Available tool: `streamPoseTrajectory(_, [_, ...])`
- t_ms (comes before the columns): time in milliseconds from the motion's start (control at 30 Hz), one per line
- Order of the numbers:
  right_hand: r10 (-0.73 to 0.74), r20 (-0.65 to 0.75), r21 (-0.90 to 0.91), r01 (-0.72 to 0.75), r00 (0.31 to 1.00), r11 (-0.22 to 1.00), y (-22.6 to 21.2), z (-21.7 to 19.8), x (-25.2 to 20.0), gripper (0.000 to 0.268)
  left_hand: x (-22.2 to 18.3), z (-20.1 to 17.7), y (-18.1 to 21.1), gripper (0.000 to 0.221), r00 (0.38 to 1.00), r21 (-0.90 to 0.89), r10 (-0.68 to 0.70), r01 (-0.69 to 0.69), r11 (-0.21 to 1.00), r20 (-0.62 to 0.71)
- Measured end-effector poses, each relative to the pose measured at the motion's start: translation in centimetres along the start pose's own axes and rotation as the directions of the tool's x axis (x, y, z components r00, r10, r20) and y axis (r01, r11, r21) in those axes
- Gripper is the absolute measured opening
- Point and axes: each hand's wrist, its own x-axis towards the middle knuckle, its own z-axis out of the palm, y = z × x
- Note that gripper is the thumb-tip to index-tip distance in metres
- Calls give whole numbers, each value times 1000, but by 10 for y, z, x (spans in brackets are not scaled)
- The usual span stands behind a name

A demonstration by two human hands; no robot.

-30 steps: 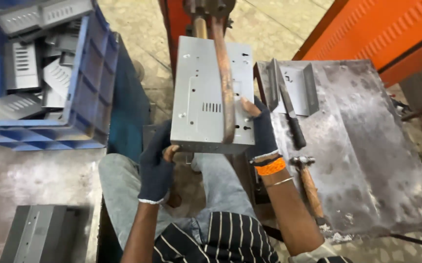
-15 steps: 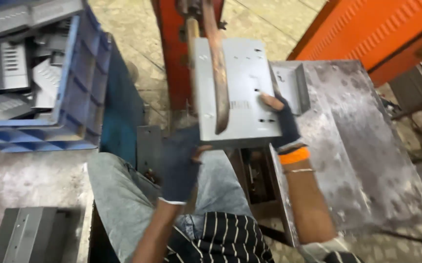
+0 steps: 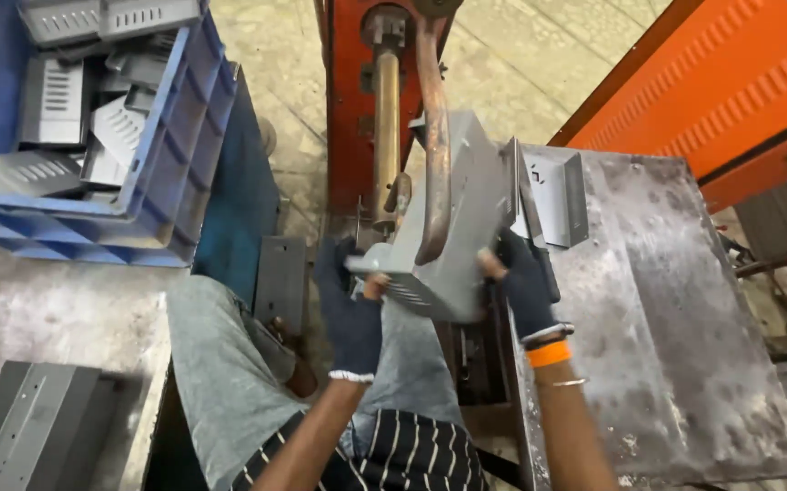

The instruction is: The person assembles metal enclosure boxes by spot welding individual components and uses a hammer for minor adjustments.

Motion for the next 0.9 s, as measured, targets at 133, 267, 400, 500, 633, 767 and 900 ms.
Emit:
streamPoseTrajectory(133, [-635, -73, -769, 362, 769, 526, -42, 64, -39, 49, 24, 5, 20, 52, 986, 97, 106, -95, 991, -126])
streamPoseTrajectory(267, [-694, 46, -694, 523, 718, 495, -53, 80, -23, 33, 54, -11, 33, 65, 984, 165, -82, 55, 985, 161])
streamPoseTrajectory(400, [-345, 88, -766, 285, 934, 577, -63, 79, 6, 30, 68, -14, 18, 69, 893, 33, 47, -69, 997, 448])
streamPoseTrajectory(500, [-458, 174, -816, 388, 872, 429, -87, 82, -3, 29, 69, -18, 24, 81, 825, -144, 61, 25, 989, 561])
streamPoseTrajectory(633, [-553, 282, -848, 473, 784, 238, -105, 83, -12, 34, 71, -20, 31, 99, 754, -177, 26, 120, 977, 656])
streamPoseTrajectory(767, [-543, 336, -845, 501, 769, 187, -111, 84, -14, 33, 67, -20, 30, 102, 721, -255, 4, 239, 937, 693])
streamPoseTrajectory(900, [-510, 340, -831, 506, 790, 231, -113, 85, -15, 35, 61, -22, 31, 103, 732, -270, -34, 294, 917, 681])
